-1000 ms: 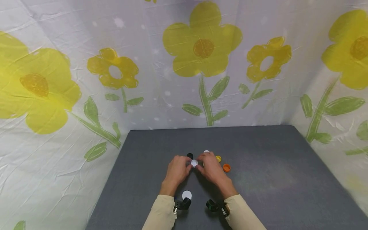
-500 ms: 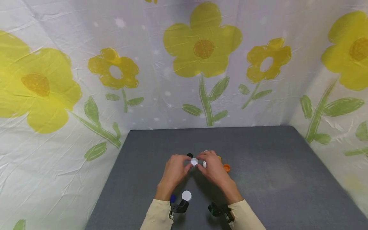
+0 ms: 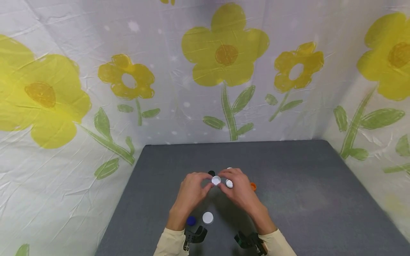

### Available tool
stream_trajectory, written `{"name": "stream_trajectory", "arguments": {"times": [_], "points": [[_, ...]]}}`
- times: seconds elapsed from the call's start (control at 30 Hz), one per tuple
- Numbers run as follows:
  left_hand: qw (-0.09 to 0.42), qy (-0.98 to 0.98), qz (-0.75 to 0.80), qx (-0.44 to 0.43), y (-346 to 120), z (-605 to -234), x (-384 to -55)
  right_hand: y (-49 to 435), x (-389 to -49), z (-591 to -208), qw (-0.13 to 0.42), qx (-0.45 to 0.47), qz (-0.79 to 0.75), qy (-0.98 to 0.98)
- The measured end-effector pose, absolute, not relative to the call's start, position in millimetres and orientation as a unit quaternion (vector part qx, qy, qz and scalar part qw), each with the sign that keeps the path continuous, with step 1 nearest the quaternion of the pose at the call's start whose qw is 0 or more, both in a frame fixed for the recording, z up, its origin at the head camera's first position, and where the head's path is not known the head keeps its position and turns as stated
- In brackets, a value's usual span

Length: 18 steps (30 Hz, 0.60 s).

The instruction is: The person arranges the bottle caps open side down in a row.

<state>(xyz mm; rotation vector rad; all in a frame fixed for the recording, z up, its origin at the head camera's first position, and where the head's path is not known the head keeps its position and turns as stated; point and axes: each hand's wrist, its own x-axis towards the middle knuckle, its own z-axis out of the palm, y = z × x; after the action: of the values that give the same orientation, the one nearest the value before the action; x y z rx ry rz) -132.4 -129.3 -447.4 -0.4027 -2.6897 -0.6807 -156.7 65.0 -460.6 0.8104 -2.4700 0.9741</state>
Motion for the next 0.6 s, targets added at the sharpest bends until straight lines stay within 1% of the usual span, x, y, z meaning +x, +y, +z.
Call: {"name": "stream_trajectory", "arguments": {"times": [0.37,0.5,0.6], "points": [[0.149,-0.943,-0.248,-0.167,-131.9,-442.2,-120.4,71.3,-141.6,-459.1,0.147,0.285,0.362,-0.875],[0.151,-0.939,-0.252,-0.180,-132.7,-445.0,-117.1,72.7,-138.2,-461.2,0.138,0.281,0.373,-0.874],[0.165,-0.935,-0.252,-0.186,-131.7,-447.5,-115.1,73.7,-136.2,-463.5,0.126,0.270,0.390,-0.871]]}}
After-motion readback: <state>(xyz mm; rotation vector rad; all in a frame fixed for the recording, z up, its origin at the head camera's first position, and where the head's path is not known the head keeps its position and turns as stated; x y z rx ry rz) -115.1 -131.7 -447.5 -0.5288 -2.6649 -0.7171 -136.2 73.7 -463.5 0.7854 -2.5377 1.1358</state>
